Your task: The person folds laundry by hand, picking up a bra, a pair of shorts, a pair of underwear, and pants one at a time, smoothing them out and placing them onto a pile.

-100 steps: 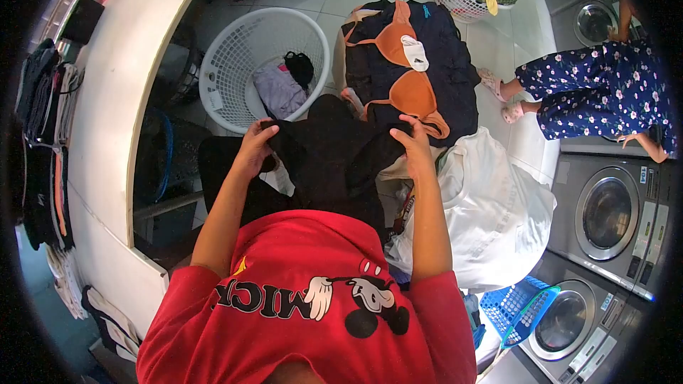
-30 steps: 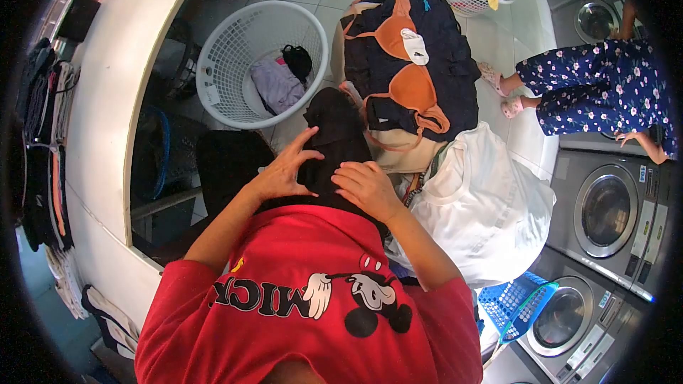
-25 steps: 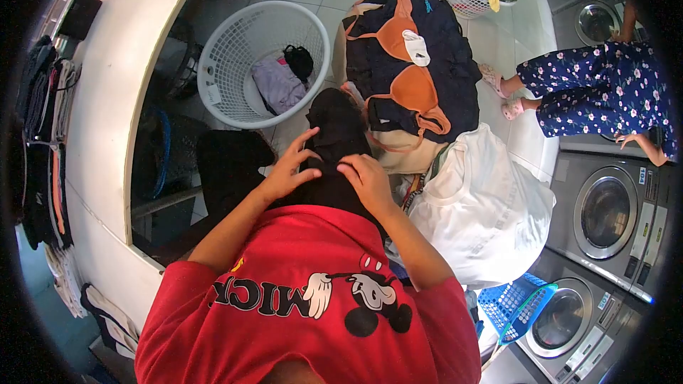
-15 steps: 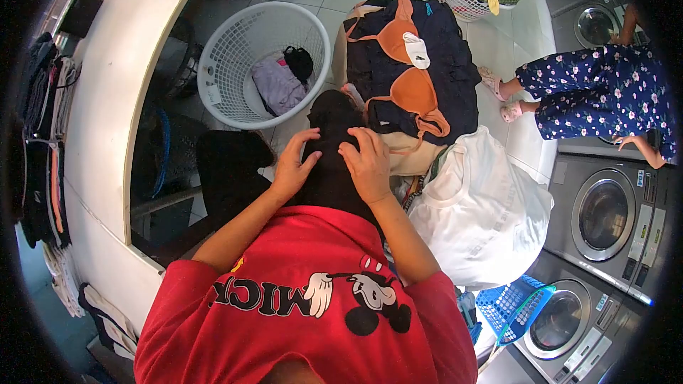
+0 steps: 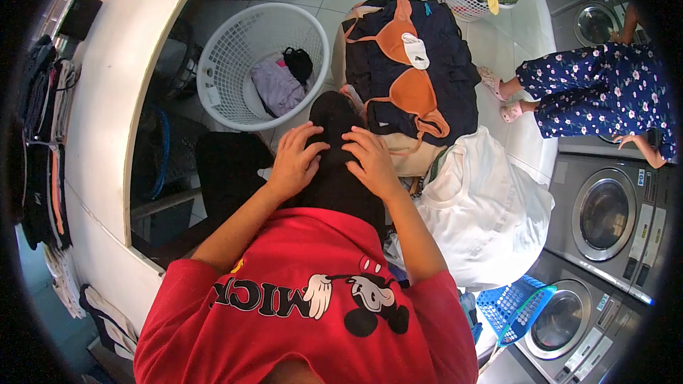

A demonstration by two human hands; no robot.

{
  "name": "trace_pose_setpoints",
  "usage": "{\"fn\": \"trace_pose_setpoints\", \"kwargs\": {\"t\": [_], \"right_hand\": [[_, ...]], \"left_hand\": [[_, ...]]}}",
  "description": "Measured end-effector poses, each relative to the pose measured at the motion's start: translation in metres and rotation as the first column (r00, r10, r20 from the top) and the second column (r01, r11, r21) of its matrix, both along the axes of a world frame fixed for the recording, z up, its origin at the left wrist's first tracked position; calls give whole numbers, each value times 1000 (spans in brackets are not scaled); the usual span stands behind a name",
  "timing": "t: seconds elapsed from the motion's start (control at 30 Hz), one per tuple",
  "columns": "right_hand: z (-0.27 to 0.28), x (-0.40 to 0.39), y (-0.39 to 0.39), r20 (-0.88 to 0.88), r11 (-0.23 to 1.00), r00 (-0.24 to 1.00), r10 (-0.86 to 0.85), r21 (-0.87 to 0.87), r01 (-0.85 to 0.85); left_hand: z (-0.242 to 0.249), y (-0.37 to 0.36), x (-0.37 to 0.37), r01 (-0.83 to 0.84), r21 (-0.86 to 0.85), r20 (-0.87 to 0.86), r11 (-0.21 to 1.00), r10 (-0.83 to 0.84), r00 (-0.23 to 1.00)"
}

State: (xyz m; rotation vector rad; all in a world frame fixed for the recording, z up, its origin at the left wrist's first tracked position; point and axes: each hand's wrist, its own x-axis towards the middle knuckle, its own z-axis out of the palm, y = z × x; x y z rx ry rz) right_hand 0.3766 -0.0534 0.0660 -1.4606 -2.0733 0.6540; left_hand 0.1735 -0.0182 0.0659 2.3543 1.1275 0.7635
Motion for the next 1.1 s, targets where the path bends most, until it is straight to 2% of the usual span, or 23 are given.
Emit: {"fn": "trace_pose_setpoints", "kwargs": {"t": [0.07, 0.1, 0.17, 0.2, 0.27, 0.3, 0.37, 0.4, 0.47, 0.5, 0.57, 0.7, 0.8, 0.87, 0.9, 0.97, 1.0, 1.07, 1.1], "right_hand": [[1, 4, -3, -128, 998, 991, 43, -43, -49], [-1, 8, -6, -127, 998, 991, 41, -45, -47], [-5, 12, -11, -285, 992, 957, 58, -92, -88], [-6, 12, -13, -286, 992, 957, 58, -93, -88], [-3, 8, -16, -363, 983, 926, -107, -177, 44], [0, 3, -17, -364, 983, 925, -107, -177, 45], [4, -10, -18, -539, 842, 683, -493, -491, 221], [2, -13, -18, -539, 842, 682, -493, -492, 220], [-6, -16, -14, -479, 859, 728, -491, -407, 312], [-8, -17, -12, -479, 859, 728, -490, -406, 311], [-9, -20, -8, -369, 845, 769, -522, -348, 407], [-7, -22, -2, -286, 873, 830, -479, -256, 415], [-6, -29, 3, -197, 887, 867, -458, -155, 434], [-3, -33, 6, -37, 902, 921, -387, 191, 387], [0, -34, 7, -36, 902, 921, -389, 191, 388], [4, -34, 10, 84, 891, 936, -341, 348, 293], [3, -34, 8, 84, 892, 937, -340, 346, 292], [3, -32, 2, 225, 958, 966, -131, 281, 64], [4, -30, 2, 227, 957, 965, -129, 284, 62]], "left_hand": [[3, -2, -3, 112, 8, -33, 994, -112, 993], [5, -3, -6, 114, 7, -31, 993, -114, 993], [15, -6, -11, 201, -128, -23, 971, -206, 978], [14, -9, -11, 201, -129, -23, 971, -205, 978], [10, -16, -10, 119, -125, -12, 985, -121, 993], [5, -19, -9, 119, -125, -13, 985, -122, 992], [-8, -26, -6, -1, -164, 36, 987, 7, 999], [-14, -27, -4, -1, -164, 35, 986, 7, 999], [-20, -24, -1, -143, -294, 97, 945, 178, 979], [-23, -23, 0, -144, -294, 98, 945, 179, 979], [-20, -20, 4, -230, -398, 161, 888, 315, 935], [-17, -16, 8, -291, -450, 119, 845, 380, 917], [-20, -15, 8, -288, -387, 108, 876, 353, 929], [-20, -15, 10, -322, -456, 133, 830, 421, 897], [-22, -13, 10, -320, -457, 133, 830, 420, 898], [-25, -6, 9, -265, -549, 150, 792, 406, 901], [-26, -5, 9, -266, -551, 149, 791, 407, 901], [-21, 1, 11, -268, -594, 94, 758, 396, 913], [-21, 4, 11, -268, -593, 97, 760, 398, 912]]}}
